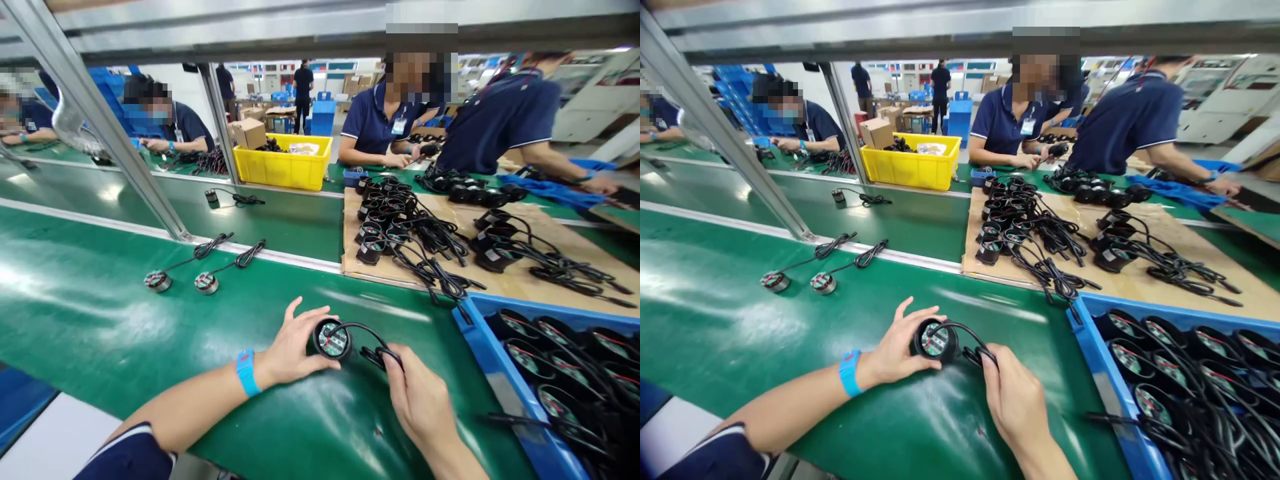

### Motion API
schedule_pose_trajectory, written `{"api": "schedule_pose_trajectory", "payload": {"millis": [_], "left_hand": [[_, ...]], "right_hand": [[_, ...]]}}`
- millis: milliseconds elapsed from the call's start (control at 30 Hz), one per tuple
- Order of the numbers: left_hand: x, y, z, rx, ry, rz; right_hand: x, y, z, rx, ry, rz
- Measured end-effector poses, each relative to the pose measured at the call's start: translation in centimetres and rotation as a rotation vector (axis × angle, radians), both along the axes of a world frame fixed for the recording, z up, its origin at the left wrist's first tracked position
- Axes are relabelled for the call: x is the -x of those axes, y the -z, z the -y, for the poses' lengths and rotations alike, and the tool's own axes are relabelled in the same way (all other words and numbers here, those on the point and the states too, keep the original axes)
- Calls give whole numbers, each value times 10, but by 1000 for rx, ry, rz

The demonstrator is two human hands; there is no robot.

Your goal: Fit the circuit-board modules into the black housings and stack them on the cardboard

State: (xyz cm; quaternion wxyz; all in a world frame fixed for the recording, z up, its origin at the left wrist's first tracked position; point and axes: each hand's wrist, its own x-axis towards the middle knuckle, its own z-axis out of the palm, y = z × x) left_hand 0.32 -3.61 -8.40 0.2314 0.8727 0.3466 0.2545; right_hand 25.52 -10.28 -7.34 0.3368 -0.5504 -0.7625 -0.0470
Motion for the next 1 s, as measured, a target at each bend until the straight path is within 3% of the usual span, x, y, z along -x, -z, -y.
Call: {"api": "schedule_pose_trajectory", "payload": {"millis": [233, 367, 533, 633, 733, 867, 1000], "left_hand": [[-1, 7, 1, 28, 79, -15], [-1, 11, -1, 114, 131, -103], [0, 10, -3, 219, 172, -98], [0, 13, -2, 237, 179, -85], [-1, 19, -3, 232, 169, -68], [1, 20, -5, 251, 169, 2], [5, 17, -6, 295, 190, 63]], "right_hand": [[-6, 7, -3, 75, 36, 62], [-18, 8, -4, 199, 57, 126], [-35, -1, -2, 367, -57, 106], [-21, -8, -7, 291, -106, 44], [9, -14, -16, 235, -215, 139], [36, -24, -30, 367, -262, 332], [40, -32, -36, 499, -263, 338]]}}
